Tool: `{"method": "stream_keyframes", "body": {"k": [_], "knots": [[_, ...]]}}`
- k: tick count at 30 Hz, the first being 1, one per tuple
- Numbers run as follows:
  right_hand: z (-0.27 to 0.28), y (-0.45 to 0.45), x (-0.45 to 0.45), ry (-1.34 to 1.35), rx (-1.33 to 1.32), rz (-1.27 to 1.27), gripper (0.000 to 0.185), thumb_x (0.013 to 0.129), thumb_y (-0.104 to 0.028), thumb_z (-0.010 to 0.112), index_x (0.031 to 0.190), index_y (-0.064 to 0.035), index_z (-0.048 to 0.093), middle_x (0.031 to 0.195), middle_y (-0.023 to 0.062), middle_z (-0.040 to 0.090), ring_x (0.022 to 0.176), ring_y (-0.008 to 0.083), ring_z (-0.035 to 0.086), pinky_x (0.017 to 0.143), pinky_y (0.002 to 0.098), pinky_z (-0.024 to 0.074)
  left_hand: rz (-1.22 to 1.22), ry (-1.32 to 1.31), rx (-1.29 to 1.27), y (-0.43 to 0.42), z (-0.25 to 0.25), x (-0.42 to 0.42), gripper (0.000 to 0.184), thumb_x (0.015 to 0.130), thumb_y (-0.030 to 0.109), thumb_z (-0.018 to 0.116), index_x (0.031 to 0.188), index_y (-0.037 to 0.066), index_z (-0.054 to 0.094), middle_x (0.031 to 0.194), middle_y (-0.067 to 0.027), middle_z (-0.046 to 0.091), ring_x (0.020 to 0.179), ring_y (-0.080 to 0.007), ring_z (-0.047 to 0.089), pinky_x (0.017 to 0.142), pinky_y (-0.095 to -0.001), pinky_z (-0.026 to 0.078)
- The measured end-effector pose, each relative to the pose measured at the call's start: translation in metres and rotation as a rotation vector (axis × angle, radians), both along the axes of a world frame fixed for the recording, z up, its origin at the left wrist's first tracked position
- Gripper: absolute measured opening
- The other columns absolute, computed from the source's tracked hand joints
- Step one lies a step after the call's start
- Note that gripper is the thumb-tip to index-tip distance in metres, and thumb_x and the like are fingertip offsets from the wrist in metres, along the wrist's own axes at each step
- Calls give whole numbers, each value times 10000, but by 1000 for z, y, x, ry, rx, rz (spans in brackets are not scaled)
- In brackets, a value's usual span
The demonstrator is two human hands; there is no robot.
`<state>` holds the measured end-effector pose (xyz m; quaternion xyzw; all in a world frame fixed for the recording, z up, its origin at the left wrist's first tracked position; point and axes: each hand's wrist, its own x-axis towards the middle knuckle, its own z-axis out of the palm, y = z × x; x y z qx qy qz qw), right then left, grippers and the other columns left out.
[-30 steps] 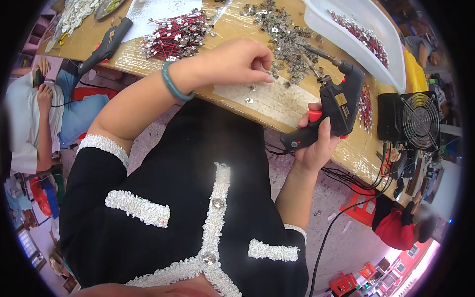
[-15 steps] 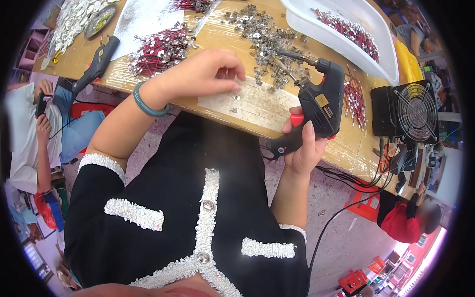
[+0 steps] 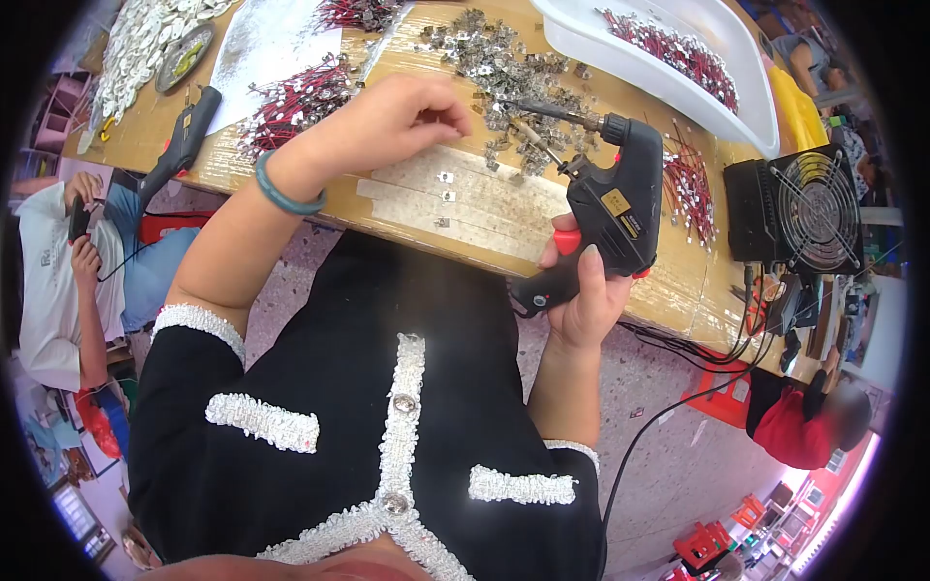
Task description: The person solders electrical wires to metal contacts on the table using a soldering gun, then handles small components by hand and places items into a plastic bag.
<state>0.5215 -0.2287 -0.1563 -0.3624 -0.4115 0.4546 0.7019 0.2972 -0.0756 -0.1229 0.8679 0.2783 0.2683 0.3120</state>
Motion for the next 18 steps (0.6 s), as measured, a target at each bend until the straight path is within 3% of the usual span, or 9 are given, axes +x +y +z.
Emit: {"method": "stream_keyframes", "body": {"k": [9,12,16,18], "knots": [[-1,1,0,89,12,9,362,867,-146,557,1170,31,471,992,194,586,717,217,577,623,311,492,-127,118,-152,-9,5,-23,155,784,52,640,935,23,661,830,-90,579,797,-221,582,725,-299,463],[1,0,-1,-14,-16,-16,396,897,-211,530,1202,23,434,1024,181,551,695,191,545,593,288,465,-70,62,-136,-13,10,-25,177,785,49,640,959,22,654,841,-91,584,815,-219,581,738,-302,458],[-1,-2,0,9,-26,-39,392,901,-211,525,1205,21,440,1008,173,556,685,181,543,578,267,460,41,-92,152,-20,32,-50,166,785,62,655,937,-2,639,887,-73,615,815,-178,589,730,-292,462],[-1,0,-1,16,-7,-34,373,902,-210,518,1186,21,445,1007,170,554,679,183,539,567,267,452,230,-165,153,-13,38,-77,148,789,77,661,916,3,641,867,-52,627,800,-151,587,712,-273,456]]}}
